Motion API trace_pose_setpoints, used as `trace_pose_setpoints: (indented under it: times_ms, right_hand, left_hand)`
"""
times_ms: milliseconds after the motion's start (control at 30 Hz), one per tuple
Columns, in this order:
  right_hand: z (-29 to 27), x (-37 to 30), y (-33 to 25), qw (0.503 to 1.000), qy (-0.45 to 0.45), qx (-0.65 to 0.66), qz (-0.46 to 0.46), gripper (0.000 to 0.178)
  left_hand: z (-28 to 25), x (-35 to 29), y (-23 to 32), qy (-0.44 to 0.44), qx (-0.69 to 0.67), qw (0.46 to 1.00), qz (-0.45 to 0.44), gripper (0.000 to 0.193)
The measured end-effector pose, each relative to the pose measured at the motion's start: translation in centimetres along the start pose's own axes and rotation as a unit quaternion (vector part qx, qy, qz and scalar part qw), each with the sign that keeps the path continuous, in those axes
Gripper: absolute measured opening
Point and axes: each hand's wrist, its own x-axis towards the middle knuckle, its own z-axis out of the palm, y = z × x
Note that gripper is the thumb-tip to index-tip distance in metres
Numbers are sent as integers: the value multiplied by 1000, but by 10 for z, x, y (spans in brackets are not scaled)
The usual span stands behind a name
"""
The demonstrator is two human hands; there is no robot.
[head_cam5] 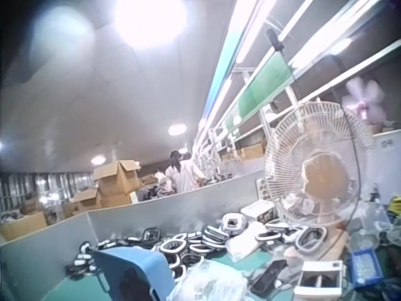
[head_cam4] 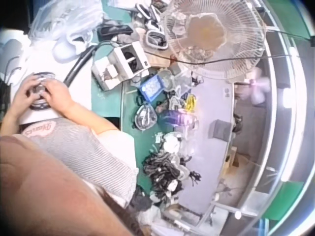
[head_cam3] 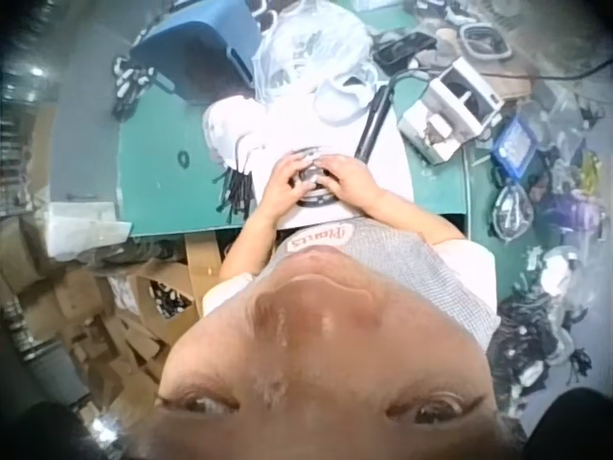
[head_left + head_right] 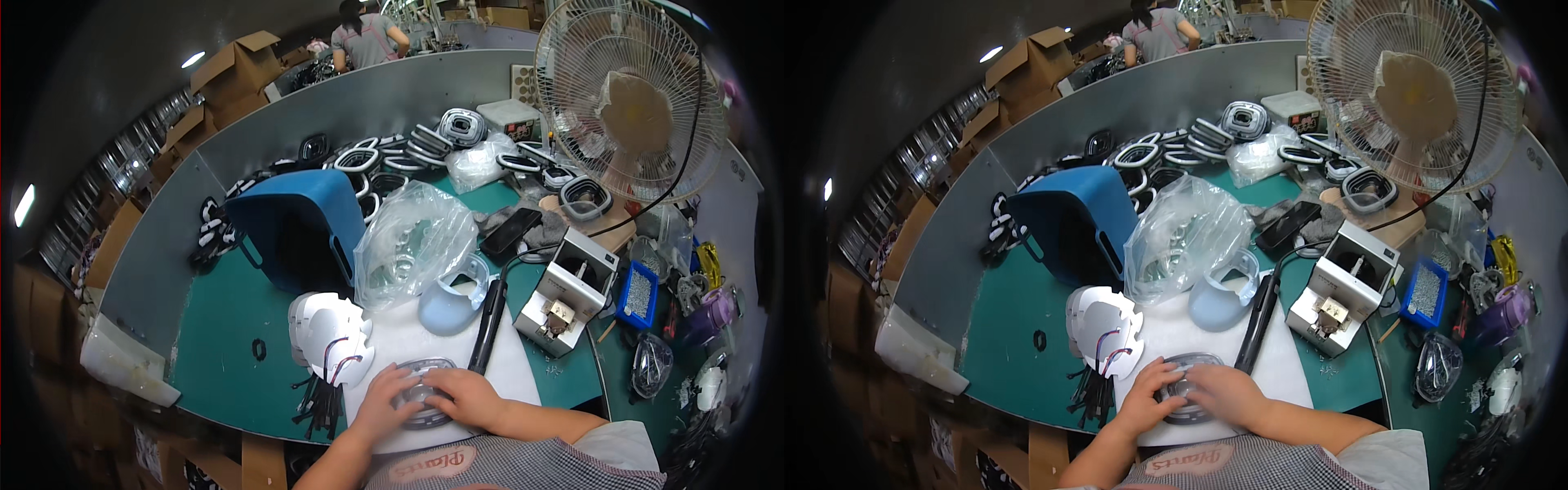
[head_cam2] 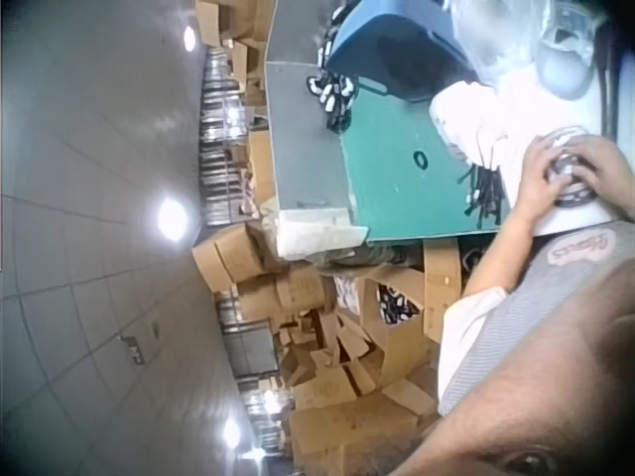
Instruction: The person assembles light units by inserting a lens into a frame, placing a backing panel over it, and fastening the parts together with screws using an electric screwdriver.
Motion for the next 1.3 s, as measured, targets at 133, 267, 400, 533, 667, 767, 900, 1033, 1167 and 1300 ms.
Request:
trace_pose_setpoints:
  times_ms: [133,267,400,533,667,767,900,1033,1167,1300]
  right_hand:
    - [-4,4,-2,998,-49,-23,-6,34]
    - [-9,7,-2,997,-78,-22,6,36]
    - [-12,11,0,995,-98,-20,17,37]
    - [-15,13,4,996,-70,-39,-48,38]
    - [-17,13,3,989,-81,-111,-55,38]
    - [-17,14,5,990,-107,-83,-26,38]
    - [-19,14,5,990,-104,-97,-28,37]
    - [-19,16,5,990,-104,-97,-25,36]
    - [-19,17,6,989,-109,-98,-22,36]
    - [-18,17,6,990,-105,-94,-23,35]
  left_hand:
    - [2,-1,-6,0,12,1000,17,56]
    - [2,1,-6,0,17,1000,14,56]
    - [1,3,-6,0,25,999,23,56]
    - [1,3,-6,5,28,999,37,56]
    - [-1,3,-1,5,34,999,37,54]
    - [-3,3,4,-1,2,1000,21,50]
    - [-3,6,1,1,-2,1000,24,46]
    - [-3,9,-5,-4,-5,999,33,45]
    - [-4,9,-5,-7,-16,999,34,46]
    - [-4,9,-3,-7,-15,999,35,46]
